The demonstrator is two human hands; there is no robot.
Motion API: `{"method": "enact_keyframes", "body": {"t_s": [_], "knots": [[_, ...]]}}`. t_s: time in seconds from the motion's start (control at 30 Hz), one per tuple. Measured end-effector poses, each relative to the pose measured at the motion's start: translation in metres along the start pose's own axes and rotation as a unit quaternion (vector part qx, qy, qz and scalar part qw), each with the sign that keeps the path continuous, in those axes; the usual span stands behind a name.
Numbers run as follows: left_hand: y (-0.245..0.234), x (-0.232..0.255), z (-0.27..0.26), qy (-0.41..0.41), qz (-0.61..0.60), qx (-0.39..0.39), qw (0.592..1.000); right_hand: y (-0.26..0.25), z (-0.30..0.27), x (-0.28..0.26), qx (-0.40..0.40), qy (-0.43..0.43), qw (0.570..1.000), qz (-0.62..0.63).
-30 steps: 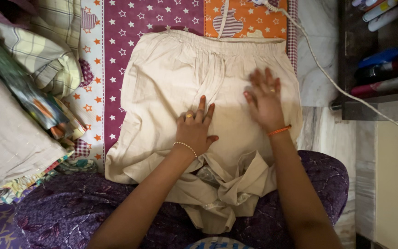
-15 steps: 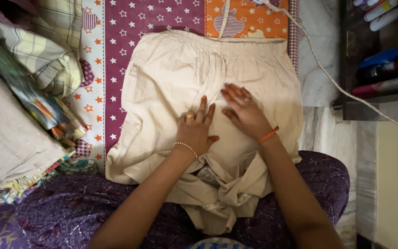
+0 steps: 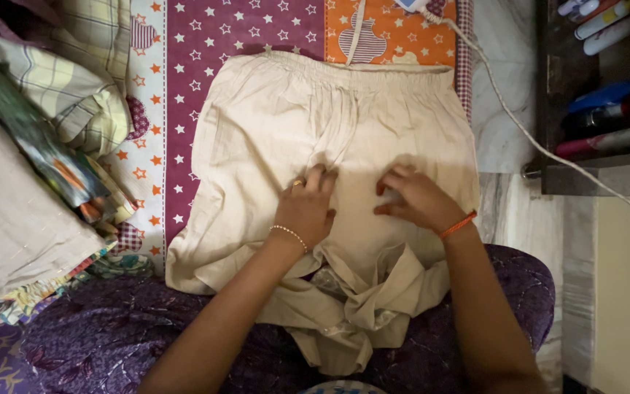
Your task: The person irons a pair of beige trousers laid out on a bed. They use a blue and white electric iron to smooth the fabric, repeatedly adjusting the trousers and ironing different sections including the legs and waistband.
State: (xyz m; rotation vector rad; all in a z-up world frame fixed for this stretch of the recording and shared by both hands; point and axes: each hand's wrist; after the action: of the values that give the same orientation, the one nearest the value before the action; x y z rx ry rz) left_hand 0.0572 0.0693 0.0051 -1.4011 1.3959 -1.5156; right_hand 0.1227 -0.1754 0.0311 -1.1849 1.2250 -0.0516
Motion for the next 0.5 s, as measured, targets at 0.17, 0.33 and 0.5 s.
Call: {"method": "enact_keyframes", "body": {"t_s": [0.17, 0.33, 0.5], "knots": [[0.008, 0.002, 0.003, -0.015, -0.071, 0.040, 0.997, 0.012, 0.001, 0.010, -0.019, -0.012, 0.999, 0.040], [0.011, 0.003, 0.006, -0.011, -0.060, 0.069, 0.996, 0.008, 0.000, 0.013, -0.049, -0.020, 0.997, 0.049], [0.016, 0.004, 0.005, -0.031, -0.065, 0.035, 0.997, 0.004, -0.001, 0.021, 0.029, -0.036, 0.999, 0.029]]}}
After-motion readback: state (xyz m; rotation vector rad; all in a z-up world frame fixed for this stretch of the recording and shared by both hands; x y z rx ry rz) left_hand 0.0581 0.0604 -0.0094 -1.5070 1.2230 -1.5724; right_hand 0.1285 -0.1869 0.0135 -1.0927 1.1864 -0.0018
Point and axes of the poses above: each hand's wrist, its own z-axis towards the middle knuckle, its own y-axis out of the palm, x = y × z, and after that the axes turned 10 degrees about z, right-handed
